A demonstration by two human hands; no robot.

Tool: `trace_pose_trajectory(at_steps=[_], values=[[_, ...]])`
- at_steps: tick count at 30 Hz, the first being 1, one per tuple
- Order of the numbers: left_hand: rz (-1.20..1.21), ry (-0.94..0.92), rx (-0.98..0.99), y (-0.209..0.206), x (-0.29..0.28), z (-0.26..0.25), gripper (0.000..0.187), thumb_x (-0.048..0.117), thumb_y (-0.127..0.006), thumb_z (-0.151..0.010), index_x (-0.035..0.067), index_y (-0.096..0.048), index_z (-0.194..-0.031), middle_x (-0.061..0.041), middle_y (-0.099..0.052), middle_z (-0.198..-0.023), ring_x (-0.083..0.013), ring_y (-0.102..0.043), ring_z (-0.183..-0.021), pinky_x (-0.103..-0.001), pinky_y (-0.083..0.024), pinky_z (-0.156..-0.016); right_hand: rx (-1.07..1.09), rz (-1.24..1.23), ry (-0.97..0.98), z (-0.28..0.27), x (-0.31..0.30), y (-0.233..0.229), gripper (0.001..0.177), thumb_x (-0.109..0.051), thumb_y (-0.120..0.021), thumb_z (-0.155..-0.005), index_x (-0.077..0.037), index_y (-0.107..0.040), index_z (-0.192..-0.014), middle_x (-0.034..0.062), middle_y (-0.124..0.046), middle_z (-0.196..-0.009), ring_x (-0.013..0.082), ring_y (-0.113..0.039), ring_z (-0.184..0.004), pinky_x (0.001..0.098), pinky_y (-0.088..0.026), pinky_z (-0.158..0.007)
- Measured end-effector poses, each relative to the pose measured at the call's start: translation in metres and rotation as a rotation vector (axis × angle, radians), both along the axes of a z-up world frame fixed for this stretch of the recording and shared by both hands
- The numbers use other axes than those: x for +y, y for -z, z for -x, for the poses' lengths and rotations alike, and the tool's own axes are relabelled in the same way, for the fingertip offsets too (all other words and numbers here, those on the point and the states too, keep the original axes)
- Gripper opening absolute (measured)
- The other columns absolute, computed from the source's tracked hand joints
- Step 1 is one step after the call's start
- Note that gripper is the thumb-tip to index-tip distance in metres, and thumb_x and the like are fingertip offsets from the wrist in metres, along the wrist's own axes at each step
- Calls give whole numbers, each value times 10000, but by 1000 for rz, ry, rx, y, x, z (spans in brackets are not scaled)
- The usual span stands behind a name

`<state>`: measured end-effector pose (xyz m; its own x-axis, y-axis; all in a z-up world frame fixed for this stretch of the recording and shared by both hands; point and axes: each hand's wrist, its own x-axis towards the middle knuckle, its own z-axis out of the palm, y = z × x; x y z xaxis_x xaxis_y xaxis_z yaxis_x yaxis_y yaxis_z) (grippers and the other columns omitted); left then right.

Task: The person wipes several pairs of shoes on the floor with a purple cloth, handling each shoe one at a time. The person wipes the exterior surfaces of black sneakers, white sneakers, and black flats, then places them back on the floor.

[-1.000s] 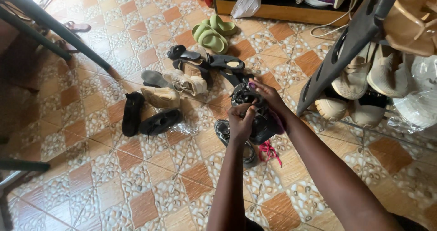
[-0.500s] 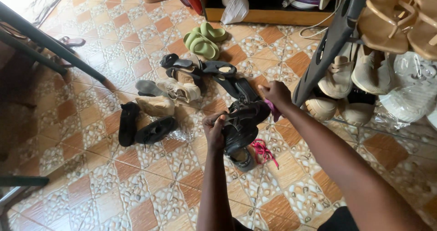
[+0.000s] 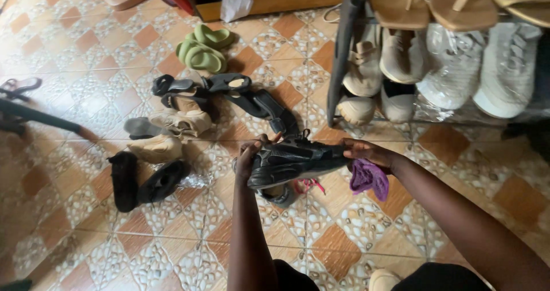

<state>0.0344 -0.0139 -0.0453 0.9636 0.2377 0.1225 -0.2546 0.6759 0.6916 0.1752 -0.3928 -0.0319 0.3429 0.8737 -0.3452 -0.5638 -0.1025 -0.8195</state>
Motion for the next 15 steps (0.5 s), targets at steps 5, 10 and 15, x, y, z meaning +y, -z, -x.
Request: trace_pose_trajectory(at_steps=[5,10,15], values=[[-429,299,25,-49,-80,-37,276,173,-652,-979,-79,-711,-886,-127,-710,-1107,-164,-623,-949,-280,-467,-837,-134,25,16,28,-73,-30,526,-165,-760,-899,-40,-514,-1347,46,-671,-1215,144,-614,-1131,334,-489,-972],[-231,610,-67,-36,-167,-79,232,169,-646,-954,-44,-714,-893,-75,-705,-1191,-173,-653,-1129,-310,-500,-1058,-303,281,-22,63,-172,-25,616,-151,-779,-837,-117,-575,-1417,-70,-646,-1347,35,-562,-1238,304,-503,-1014],[-594,660,-44,6,-269,-117,342,236,-669,-1017,-54,-679,-1197,-125,-684,-1274,-214,-589,-1141,-320,-476,-1000,-768,526,513,91,-278,0,296,-140,-809,-841,-14,-777,-1108,90,-741,-1115,187,-696,-1057,335,-564,-913]])
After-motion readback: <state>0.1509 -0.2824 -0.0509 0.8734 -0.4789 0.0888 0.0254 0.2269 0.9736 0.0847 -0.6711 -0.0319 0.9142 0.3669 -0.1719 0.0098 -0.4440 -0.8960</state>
